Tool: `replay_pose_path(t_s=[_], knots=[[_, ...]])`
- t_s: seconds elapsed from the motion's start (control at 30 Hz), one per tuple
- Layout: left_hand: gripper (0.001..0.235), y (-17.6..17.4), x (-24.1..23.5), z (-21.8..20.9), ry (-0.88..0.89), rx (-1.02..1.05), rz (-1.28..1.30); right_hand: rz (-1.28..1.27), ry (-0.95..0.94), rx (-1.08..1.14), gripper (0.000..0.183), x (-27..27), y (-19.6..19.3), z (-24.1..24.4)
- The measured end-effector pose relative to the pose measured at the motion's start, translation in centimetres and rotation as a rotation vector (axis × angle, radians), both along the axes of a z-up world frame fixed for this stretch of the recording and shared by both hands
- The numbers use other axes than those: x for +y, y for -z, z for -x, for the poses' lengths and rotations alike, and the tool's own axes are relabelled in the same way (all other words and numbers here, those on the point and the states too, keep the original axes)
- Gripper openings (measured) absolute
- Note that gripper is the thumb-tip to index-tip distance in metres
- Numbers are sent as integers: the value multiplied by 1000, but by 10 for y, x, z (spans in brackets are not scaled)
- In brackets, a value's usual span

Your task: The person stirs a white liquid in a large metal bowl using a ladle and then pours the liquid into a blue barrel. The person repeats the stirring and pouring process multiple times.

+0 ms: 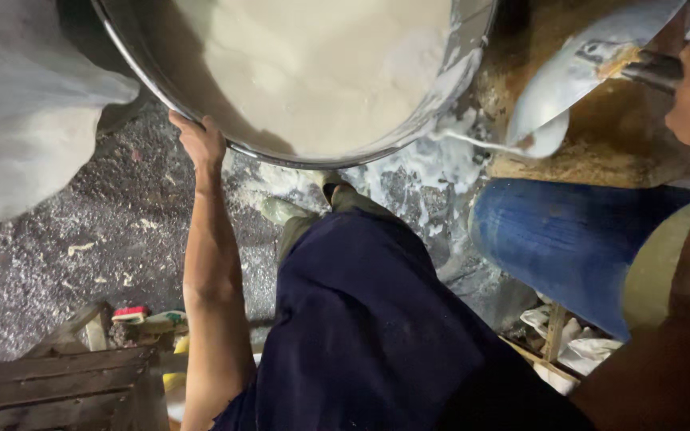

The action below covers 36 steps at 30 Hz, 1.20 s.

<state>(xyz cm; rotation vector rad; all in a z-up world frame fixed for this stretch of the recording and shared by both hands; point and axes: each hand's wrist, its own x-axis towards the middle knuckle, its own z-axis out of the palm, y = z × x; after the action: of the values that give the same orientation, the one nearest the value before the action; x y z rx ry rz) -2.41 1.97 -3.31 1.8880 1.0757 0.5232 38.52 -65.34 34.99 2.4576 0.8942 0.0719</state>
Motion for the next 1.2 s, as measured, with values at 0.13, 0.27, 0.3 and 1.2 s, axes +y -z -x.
replay_pose_path(t_s=[0.13,0.27,0.3,1.2], knots=[[51,-7,-3,1,-46,56,-34,-24,-112,-83,66,18,24,-15],[45,-29,2,6,-40,119,-59,-277,-329,-205,71,90,64,-38],[45,-34,2,4,-50,129,-66,-394,-408,-227,72,117,79,-46],[34,-82,-22,-65,-599,263,15,-623,32,806,25,710,496,-117]])
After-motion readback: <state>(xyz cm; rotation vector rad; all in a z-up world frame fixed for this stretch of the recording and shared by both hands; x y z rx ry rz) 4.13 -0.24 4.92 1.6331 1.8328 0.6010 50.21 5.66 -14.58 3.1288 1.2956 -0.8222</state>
